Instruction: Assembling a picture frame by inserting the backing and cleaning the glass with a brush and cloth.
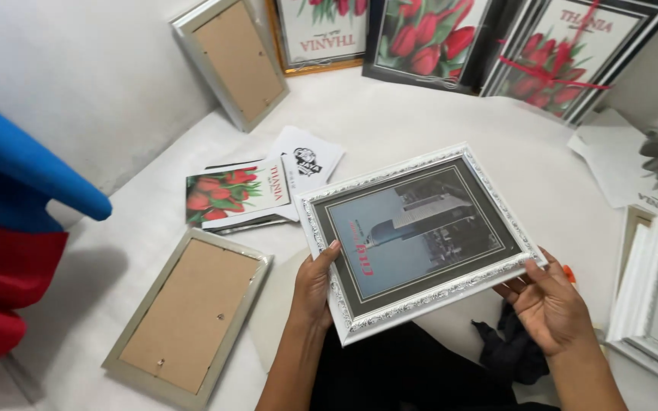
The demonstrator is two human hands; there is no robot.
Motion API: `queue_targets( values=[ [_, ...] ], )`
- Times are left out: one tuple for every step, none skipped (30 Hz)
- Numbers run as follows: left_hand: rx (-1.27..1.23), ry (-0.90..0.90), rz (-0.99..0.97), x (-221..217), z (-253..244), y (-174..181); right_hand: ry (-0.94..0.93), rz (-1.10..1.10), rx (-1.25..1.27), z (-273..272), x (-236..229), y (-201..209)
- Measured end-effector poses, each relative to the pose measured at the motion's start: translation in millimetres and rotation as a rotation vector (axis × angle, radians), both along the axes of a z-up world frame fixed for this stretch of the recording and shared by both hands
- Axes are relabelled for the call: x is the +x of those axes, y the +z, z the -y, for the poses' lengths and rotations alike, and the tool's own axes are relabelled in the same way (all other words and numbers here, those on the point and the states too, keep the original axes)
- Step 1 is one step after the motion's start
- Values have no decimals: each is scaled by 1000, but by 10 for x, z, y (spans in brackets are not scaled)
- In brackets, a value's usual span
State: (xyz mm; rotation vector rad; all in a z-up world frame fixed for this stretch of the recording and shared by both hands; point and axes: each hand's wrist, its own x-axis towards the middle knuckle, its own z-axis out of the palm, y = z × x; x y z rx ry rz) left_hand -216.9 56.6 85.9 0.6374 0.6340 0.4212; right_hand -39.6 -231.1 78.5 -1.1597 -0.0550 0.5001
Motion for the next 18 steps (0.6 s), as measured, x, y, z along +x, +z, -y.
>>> queue_targets(
  values=[
    [-8,43,32,-103,-41,-17,18,15,32,-133,-38,16],
    [-8,62,31,-216,-116,-82,37,13,31,-288,-89,46],
    [-35,114,79,-327,-190,-147,41,-14,28,-443,-140,76],
    [-61,165,128,-430,-268,-201,44,-41,25,-600,-188,113],
    [-59,182,127,-562,-340,-199,62,-42,26,-793,-262,181],
    [-82,253,59,-697,-404,-204,80,-68,20,-980,-340,244],
    [-107,323,-9,-830,-462,-210,99,-93,14,-1163,-420,306],
    [-104,339,-12,-993,-579,-390,114,-97,16,-1348,-485,309],
    [-106,375,18,-1155,-693,-569,144,-126,30,-1532,-551,312],
    [-109,406,47,-1321,-807,-749,169,-157,43,-1708,-626,314],
    [-107,417,42,-1449,-858,-646,180,-162,44,-1907,-716,267],
    [-123,473,-59,-1553,-904,-539,203,-193,50,-2090,-796,226],
    [-140,526,-163,-1650,-947,-430,226,-224,55,-2271,-871,186],
    [-140,529,-163,-1858,-1052,-687,229,-225,55,-2425,-981,137],
    [-107,582,-126,-2063,-1157,-944,249,-288,63,-2581,-1090,88],
    [-75,632,-90,-2272,-1255,-1198,267,-352,72,-2725,-1203,40],
    [-75,632,-92,-2451,-1308,-1309,268,-353,71,-2831,-1309,0],
    [3,619,-88,-2631,-1362,-1419,283,-397,70,-2933,-1417,-46]
  ],
)
